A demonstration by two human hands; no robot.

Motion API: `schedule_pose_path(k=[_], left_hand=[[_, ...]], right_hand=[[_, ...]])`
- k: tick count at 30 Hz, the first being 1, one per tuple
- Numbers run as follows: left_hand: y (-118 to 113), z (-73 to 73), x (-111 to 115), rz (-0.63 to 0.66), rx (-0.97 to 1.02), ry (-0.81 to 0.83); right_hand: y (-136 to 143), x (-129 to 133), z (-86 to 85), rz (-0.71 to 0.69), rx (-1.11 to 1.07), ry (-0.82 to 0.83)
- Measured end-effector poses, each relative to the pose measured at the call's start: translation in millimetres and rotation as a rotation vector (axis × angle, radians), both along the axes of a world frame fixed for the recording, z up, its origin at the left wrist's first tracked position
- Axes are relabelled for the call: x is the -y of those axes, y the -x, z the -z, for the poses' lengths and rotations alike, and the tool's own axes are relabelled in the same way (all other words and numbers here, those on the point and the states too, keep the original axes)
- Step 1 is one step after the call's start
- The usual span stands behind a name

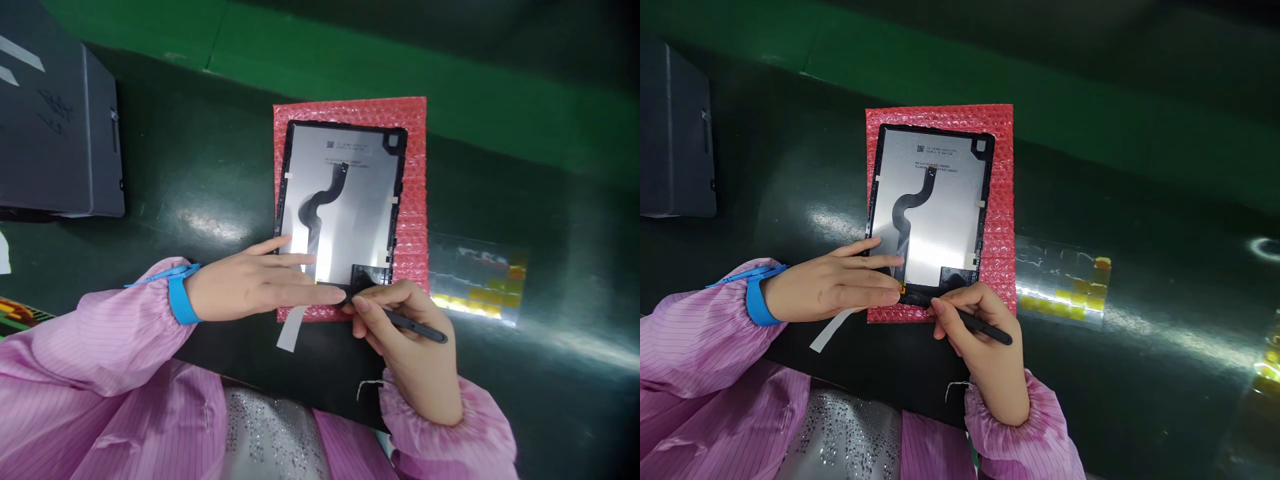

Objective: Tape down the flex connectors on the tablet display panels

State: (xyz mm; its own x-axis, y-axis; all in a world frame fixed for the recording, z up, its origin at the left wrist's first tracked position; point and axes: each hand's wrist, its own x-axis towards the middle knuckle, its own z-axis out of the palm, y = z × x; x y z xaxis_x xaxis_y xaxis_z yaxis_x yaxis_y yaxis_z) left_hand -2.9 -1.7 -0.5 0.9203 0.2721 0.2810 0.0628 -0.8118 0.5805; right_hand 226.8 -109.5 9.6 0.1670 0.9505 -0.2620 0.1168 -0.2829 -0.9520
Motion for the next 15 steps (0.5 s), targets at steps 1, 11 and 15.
schedule_pose_path(k=[1, 11, 15], left_hand=[[0, -0.5, 0, 0.004, -0.008, -0.001], [2, -3.9, 4, 0.017, -0.087, -0.041], [-6, -8.1, 12, -0.03, 0.002, 0.033]], right_hand=[[0, 0, -0.3, -0.003, 0.001, -0.004], [1, 6, -0.7, 0.348, -0.016, -0.235], [-2, 10, -13.1, 0.273, 0.007, -0.387]])
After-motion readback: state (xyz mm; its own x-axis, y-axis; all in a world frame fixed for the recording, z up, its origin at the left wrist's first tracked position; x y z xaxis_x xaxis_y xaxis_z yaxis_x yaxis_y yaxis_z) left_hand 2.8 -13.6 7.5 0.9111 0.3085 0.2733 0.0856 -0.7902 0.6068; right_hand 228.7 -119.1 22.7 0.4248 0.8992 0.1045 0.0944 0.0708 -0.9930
